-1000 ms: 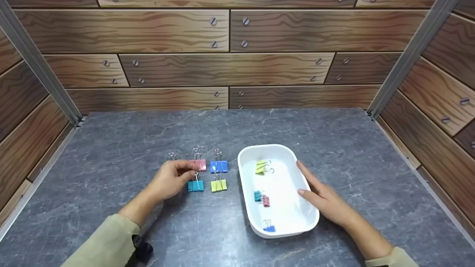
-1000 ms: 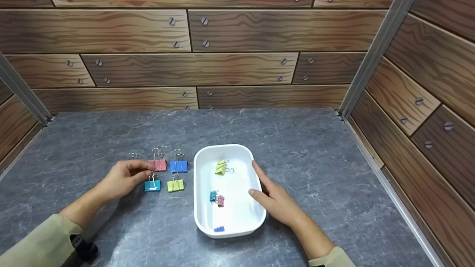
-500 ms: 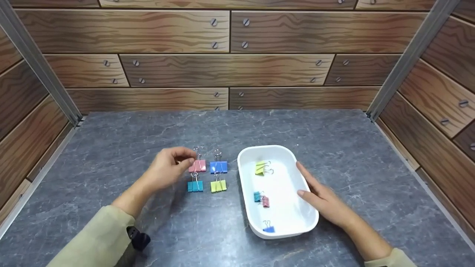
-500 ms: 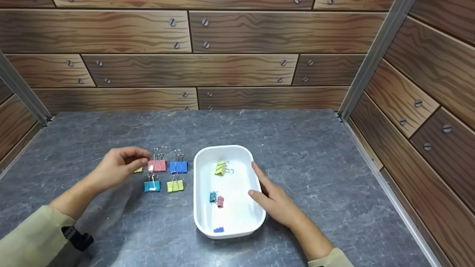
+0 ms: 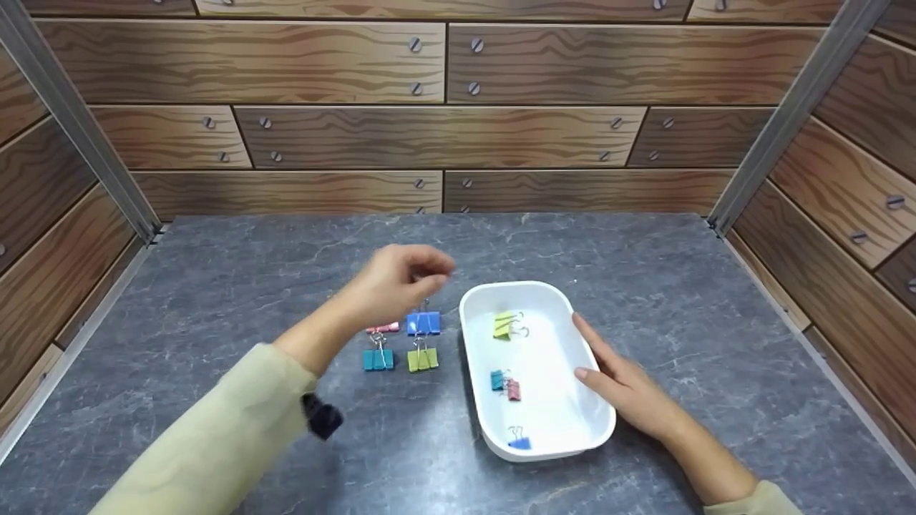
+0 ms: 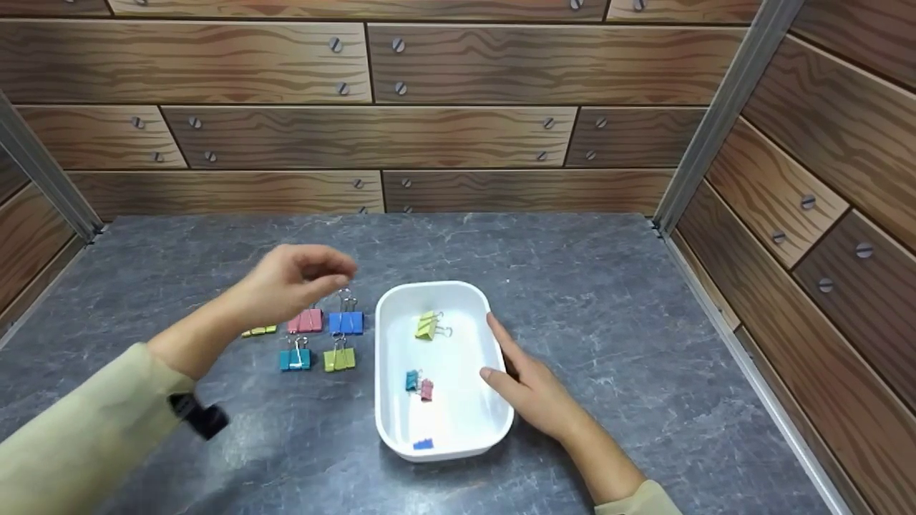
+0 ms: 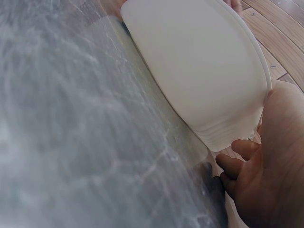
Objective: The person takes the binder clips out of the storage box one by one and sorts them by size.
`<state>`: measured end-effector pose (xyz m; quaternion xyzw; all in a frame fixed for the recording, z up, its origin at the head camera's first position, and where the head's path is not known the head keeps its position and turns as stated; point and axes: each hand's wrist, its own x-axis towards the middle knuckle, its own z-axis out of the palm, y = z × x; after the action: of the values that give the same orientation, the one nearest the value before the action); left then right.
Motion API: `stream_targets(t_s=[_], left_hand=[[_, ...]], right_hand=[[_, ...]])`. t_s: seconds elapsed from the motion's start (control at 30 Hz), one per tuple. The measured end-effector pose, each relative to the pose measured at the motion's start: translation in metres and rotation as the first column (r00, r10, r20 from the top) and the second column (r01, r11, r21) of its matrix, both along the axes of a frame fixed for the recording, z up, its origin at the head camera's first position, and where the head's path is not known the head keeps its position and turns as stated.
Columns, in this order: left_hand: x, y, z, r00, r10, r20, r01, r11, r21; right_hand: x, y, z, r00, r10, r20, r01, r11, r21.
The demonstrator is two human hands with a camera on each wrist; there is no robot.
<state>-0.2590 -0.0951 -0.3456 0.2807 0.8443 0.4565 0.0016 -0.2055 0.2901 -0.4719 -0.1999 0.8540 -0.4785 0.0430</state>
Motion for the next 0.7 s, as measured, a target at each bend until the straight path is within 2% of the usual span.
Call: stream_targets(t_s=[0.17,0.4,0.7], left_hand=[[-0.008,0.035,0.001,0.995,-0.094,0.032,0.096,0.994,-0.049],[-0.023,0.076,-0.015,0.972,-0.224,0.076,0.233,0.959,-0.159],[-0.038,0.094,-0.029,0.951,-0.245,0.190,0.284,0.935,-0.211]], right_hand=[[-0.001,0.001,-0.001,1.000,0.000,-0.010,0.000,1.000,0.001],[-0.001,0.001,-0.002,1.000,-0.008,-0.014,0.008,1.000,0.014],[-0.001,0.000,-0.001,1.000,0.005,0.009,-0.005,1.000,-0.009]])
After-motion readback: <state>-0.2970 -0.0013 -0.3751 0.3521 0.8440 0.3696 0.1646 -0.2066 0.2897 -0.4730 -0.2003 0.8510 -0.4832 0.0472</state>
